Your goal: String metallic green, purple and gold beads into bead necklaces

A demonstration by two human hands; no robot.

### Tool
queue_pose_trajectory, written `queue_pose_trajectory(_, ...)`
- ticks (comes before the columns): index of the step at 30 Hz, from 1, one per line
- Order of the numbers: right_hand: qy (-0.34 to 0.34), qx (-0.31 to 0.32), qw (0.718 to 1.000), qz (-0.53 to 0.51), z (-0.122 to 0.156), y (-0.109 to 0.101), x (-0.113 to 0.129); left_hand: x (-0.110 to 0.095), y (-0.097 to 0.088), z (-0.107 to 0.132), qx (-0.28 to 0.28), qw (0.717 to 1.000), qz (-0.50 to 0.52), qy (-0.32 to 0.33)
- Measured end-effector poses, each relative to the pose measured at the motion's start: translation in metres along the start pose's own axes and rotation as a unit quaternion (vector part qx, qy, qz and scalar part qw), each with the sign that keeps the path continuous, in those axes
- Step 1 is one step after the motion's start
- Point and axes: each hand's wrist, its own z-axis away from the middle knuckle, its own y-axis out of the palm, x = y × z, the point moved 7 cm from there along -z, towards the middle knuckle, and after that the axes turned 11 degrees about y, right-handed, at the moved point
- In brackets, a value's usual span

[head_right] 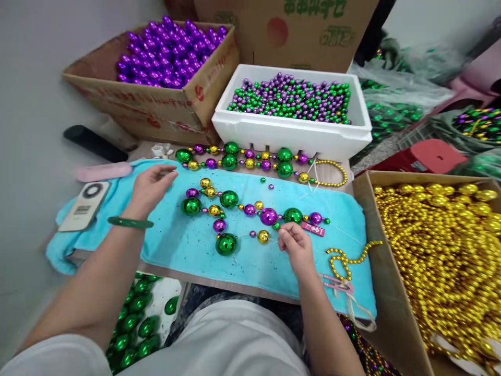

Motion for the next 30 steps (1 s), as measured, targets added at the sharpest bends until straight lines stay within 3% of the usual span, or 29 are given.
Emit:
queue_pose_trajectory(2,-0.010,-0.026,1.000,-0.011,-0.001,-0.010,0.002,0.020,-0.018,-0.013,0.018,0.994,-0.107,0.017)
queue_pose_trajectory(5,-0.021,-0.038,0.999,-0.012,-0.001,-0.015,0.006,0.031,-0.034,-0.017,0.049,0.967,-0.241,0.059)
queue_pose_trajectory(8,-0.027,-0.033,0.999,0.008,0.000,-0.015,0.011,0.046,-0.043,-0.016,0.059,0.945,-0.320,0.020)
queue_pose_trajectory(14,-0.047,-0.053,0.998,-0.002,-0.002,-0.029,0.019,0.084,-0.034,-0.022,0.098,0.947,-0.295,-0.077)
queue_pose_trajectory(18,-0.048,-0.041,0.998,-0.008,-0.003,-0.034,0.016,0.090,-0.025,-0.020,0.102,0.964,-0.222,-0.100)
queue_pose_trajectory(22,-0.047,-0.040,0.998,-0.010,-0.003,-0.035,0.013,0.066,-0.023,-0.017,0.016,0.988,-0.130,-0.085)
queue_pose_trajectory(24,-0.044,-0.037,0.998,-0.002,-0.002,-0.031,0.011,0.042,-0.014,-0.012,-0.019,0.996,0.028,-0.080)
queue_pose_trajectory(25,-0.040,-0.031,0.999,0.007,-0.001,-0.027,0.011,0.027,-0.004,-0.007,-0.018,0.985,0.149,-0.088)
queue_pose_trajectory(27,-0.036,-0.013,0.999,0.030,0.001,-0.013,0.010,-0.007,0.024,0.007,0.037,0.921,0.369,-0.121)
queue_pose_trajectory(30,-0.044,0.015,0.997,0.063,0.005,0.012,0.011,-0.051,0.057,0.033,0.088,0.832,0.519,-0.177)
